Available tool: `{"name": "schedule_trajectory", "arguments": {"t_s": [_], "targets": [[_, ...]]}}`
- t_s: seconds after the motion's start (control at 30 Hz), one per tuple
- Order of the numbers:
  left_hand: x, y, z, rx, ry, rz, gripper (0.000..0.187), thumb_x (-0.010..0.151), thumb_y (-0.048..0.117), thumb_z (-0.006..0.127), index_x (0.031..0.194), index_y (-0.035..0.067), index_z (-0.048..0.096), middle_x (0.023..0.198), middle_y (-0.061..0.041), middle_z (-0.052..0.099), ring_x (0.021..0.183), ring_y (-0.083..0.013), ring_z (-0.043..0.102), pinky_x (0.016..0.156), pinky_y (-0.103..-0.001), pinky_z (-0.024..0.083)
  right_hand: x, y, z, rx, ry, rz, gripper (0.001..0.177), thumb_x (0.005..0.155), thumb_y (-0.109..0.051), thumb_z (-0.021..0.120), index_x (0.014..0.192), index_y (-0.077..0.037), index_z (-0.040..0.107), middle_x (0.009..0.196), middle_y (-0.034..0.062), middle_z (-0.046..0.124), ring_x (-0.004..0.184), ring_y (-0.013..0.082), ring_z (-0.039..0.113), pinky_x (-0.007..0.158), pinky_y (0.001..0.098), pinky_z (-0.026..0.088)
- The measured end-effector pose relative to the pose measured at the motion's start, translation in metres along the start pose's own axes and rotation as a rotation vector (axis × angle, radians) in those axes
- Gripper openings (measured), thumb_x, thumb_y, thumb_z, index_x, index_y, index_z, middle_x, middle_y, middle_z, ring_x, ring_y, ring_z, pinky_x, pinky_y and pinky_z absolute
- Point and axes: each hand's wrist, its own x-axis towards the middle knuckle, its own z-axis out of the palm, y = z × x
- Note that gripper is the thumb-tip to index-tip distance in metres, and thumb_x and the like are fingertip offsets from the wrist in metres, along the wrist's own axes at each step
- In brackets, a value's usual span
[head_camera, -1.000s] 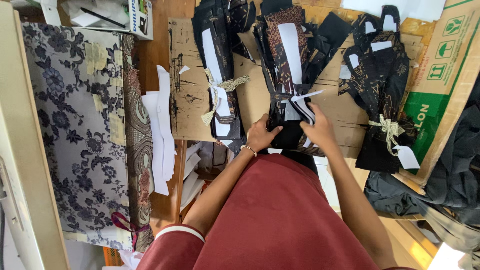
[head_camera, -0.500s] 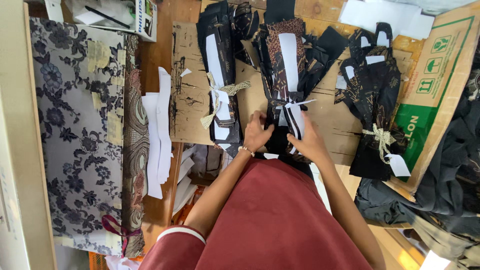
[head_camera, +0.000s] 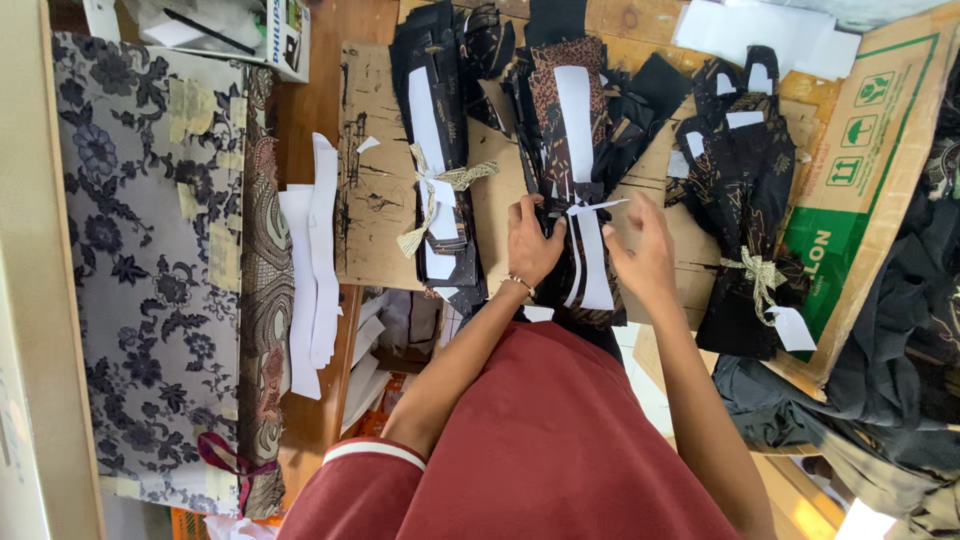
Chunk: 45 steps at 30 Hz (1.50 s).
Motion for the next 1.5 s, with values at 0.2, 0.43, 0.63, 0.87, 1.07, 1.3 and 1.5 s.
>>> {"name": "schedule_trajectory", "arguments": {"t_s": [0.2, 0.43, 0.63, 0.87, 1.07, 1.3, 1.5], "targets": [[-0.005, 0.007, 0.000, -0.049, -0.011, -0.042, 0.056, 0.090, 0.032, 0.078, 0.134, 0.008, 0.051, 0.128, -0.025, 0.053, 0.114, -0.0439, 0.060, 0.097, -0.048, 0.051, 0.009, -0.012, 0.022, 0.047, -0.007, 0.062, 0.029, 0.091, -0.015, 0.077, 0.116, -0.006, 0.066, 0.101, 0.0145, 0.071, 0.088, 0.0231, 0.074, 0.077, 0.0355, 0.056], [-0.004, 0.018, -0.011, 0.027, -0.064, -0.011, 0.058, 0.085, 0.029, 0.079, 0.134, 0.015, 0.052, 0.133, -0.026, 0.050, 0.115, -0.0477, 0.058, 0.094, -0.049, 0.052, -0.026, 0.003, 0.047, -0.004, -0.015, 0.091, 0.016, 0.086, -0.015, 0.074, 0.096, -0.003, 0.070, 0.080, 0.0152, 0.071, 0.071, 0.0262, 0.071, 0.066, 0.0367, 0.053], [-0.004, 0.017, -0.013, 0.053, -0.082, 0.036, 0.052, 0.087, 0.026, 0.078, 0.133, 0.017, 0.054, 0.134, -0.027, 0.049, 0.118, -0.0491, 0.056, 0.096, -0.050, 0.051, -0.032, 0.016, 0.043, 0.070, -0.154, 0.170, 0.018, 0.088, -0.018, 0.074, 0.093, -0.002, 0.072, 0.075, 0.0129, 0.072, 0.066, 0.0212, 0.070, 0.066, 0.0339, 0.054], [0.000, 0.014, -0.015, 0.082, -0.140, 0.040, 0.051, 0.088, 0.028, 0.077, 0.133, 0.020, 0.053, 0.135, -0.027, 0.047, 0.120, -0.0493, 0.055, 0.096, -0.050, 0.051, -0.010, 0.021, 0.004, -0.048, -0.633, 0.430, 0.030, 0.096, -0.029, 0.067, 0.084, -0.002, 0.073, 0.071, 0.0133, 0.074, 0.062, 0.0215, 0.068, 0.062, 0.0351, 0.052], [0.001, 0.014, -0.014, 0.117, -0.170, 0.041, 0.048, 0.091, 0.028, 0.075, 0.133, 0.022, 0.054, 0.140, -0.028, 0.043, 0.125, -0.0524, 0.051, 0.096, -0.051, 0.051, 0.009, -0.008, -0.014, -0.067, -0.112, 0.042, 0.021, 0.095, -0.023, 0.065, 0.101, -0.003, 0.070, 0.094, 0.0167, 0.070, 0.078, 0.0274, 0.067, 0.072, 0.0362, 0.052], [-0.002, 0.018, -0.008, 0.149, -0.109, 0.111, 0.042, 0.089, 0.022, 0.075, 0.127, 0.019, 0.058, 0.154, -0.030, 0.033, 0.134, -0.0499, 0.046, 0.106, -0.052, 0.045, 0.054, -0.028, 0.022, -0.154, 0.079, -0.219, 0.017, 0.096, -0.013, 0.071, 0.109, -0.002, 0.069, 0.096, 0.0198, 0.062, 0.092, 0.0402, 0.061, 0.079, 0.0480, 0.048], [-0.004, 0.020, -0.007, 0.228, -0.090, 0.183, 0.036, 0.091, 0.021, 0.073, 0.125, 0.019, 0.061, 0.161, -0.026, 0.027, 0.140, -0.0459, 0.041, 0.108, -0.052, 0.042, 0.053, -0.003, 0.032, -0.258, -0.052, -0.212, 0.010, 0.089, -0.006, 0.070, 0.096, 0.000, 0.066, 0.088, 0.0201, 0.060, 0.083, 0.0418, 0.061, 0.073, 0.0509, 0.047]]}}
